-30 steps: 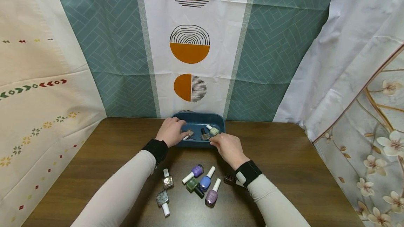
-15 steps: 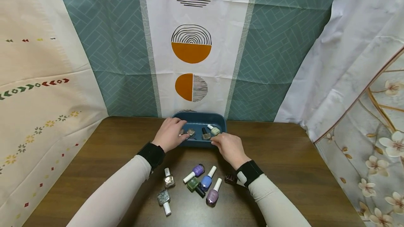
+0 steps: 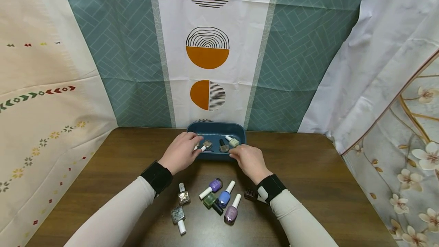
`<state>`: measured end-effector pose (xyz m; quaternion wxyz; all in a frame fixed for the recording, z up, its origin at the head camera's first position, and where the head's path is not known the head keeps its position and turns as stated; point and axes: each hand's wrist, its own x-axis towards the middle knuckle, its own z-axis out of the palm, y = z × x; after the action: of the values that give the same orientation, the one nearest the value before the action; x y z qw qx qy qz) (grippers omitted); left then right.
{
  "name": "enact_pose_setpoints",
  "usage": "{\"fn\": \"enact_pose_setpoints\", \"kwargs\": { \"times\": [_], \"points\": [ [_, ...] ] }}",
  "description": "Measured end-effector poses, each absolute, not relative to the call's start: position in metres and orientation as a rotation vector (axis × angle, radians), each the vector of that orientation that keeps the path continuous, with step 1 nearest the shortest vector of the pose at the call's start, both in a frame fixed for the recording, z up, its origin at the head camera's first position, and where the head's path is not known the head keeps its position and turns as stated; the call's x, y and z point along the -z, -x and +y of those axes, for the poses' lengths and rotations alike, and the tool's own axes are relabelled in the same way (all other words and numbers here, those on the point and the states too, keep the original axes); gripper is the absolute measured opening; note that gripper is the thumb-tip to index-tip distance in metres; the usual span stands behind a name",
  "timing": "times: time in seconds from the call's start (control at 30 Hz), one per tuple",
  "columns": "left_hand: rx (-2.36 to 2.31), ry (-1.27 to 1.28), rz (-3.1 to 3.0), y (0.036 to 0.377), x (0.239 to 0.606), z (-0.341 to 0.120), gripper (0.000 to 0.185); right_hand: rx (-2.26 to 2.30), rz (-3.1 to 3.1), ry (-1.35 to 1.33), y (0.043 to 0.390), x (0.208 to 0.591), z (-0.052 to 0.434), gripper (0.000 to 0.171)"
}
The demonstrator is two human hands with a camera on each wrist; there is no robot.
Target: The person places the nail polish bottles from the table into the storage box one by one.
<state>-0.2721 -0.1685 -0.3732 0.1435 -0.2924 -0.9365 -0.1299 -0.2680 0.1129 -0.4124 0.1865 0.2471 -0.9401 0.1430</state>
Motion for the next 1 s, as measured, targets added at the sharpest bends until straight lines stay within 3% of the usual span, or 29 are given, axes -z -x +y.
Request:
{"fn": "enact_pose_setpoints", "kwargs": {
  "times": [1.0],
  "points": [
    [0.329, 1.144, -2.706, 0.232, 0.376, -0.197, 0.025, -0.395, -2.675, -0.688, 0.269, 0.412, 0.113, 0.011]
  ]
}}
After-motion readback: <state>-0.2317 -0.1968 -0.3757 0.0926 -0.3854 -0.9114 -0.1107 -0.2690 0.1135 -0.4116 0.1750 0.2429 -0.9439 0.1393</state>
